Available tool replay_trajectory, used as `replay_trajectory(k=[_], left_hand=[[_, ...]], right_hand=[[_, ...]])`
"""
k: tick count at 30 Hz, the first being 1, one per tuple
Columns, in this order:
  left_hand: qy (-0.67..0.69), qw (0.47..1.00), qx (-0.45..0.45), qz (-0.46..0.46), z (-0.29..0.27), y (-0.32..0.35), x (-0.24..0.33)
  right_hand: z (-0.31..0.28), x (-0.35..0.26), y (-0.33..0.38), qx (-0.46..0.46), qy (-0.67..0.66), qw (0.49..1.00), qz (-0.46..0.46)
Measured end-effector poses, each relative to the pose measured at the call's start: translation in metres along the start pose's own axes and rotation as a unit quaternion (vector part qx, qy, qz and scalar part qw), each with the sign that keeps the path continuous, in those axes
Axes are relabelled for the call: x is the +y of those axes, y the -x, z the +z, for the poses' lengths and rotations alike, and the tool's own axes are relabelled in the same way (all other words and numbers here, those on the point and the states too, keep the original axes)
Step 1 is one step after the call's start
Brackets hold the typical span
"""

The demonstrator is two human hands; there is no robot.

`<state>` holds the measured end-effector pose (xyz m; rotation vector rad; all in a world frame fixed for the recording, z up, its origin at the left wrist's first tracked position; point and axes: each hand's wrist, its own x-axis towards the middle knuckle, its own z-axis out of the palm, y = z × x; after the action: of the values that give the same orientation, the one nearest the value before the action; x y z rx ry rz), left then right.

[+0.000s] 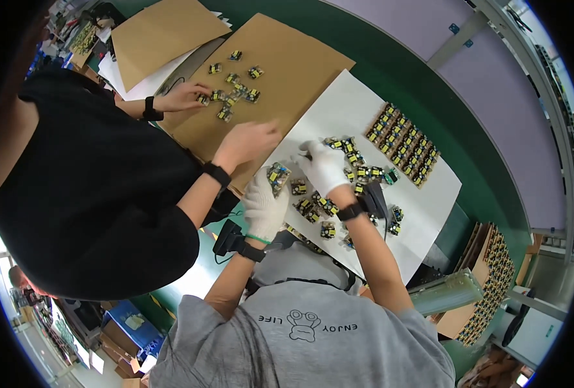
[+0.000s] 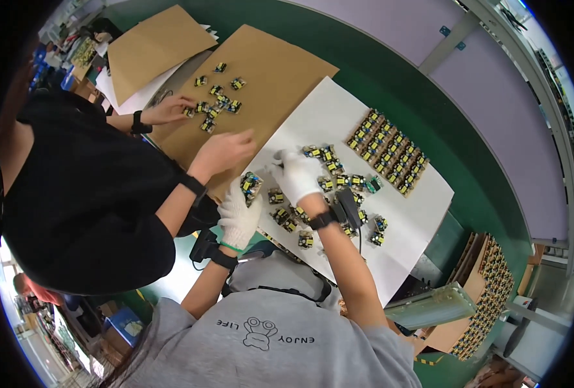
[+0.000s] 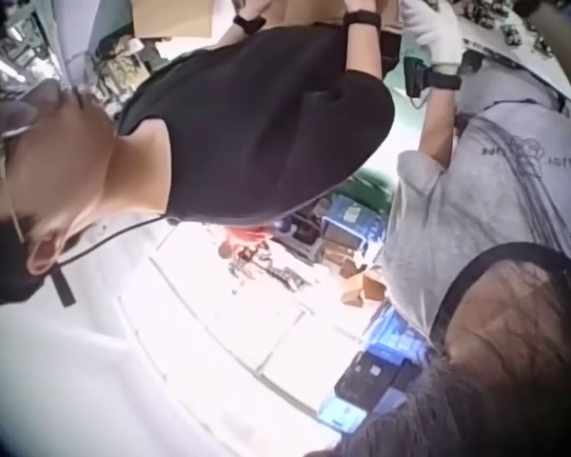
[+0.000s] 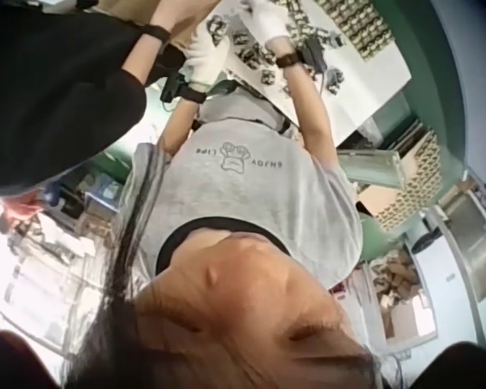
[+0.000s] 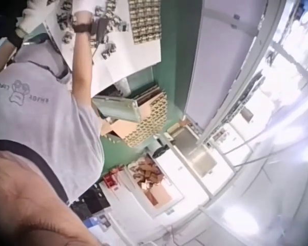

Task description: Picking up small electronic components from a table and placing them into a handheld container.

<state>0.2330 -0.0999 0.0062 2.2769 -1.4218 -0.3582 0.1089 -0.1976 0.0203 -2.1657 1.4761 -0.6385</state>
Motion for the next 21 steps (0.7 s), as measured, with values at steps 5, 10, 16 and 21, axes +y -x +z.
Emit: replay_trajectory(k=[5,10,16,21], left_hand=[[-0.027,0.996,-0.042,0.072,-0.008,-0.007,-0.001],[-0.122,0.979,-0.071,0.147,0.003,-0.005,-0.004],[0.209,0.969,-0.072,0.111,0.014,-0.005,-0.005],[0.215,0.973,-0.041,0.067,0.002,-0.004,0.005]], right_hand=[[0.013,0.0,-0.014,0.166,0.146,0.968,-0.114],[-0.004,-0.049,0.018,-0.022,0.031,0.999,0.034],[0.017,0.009,0.004,-0.051,-0.243,0.967,0.06],[-0.006,0.009,-0.063,-0.062,-0.019,0.99,0.126]])
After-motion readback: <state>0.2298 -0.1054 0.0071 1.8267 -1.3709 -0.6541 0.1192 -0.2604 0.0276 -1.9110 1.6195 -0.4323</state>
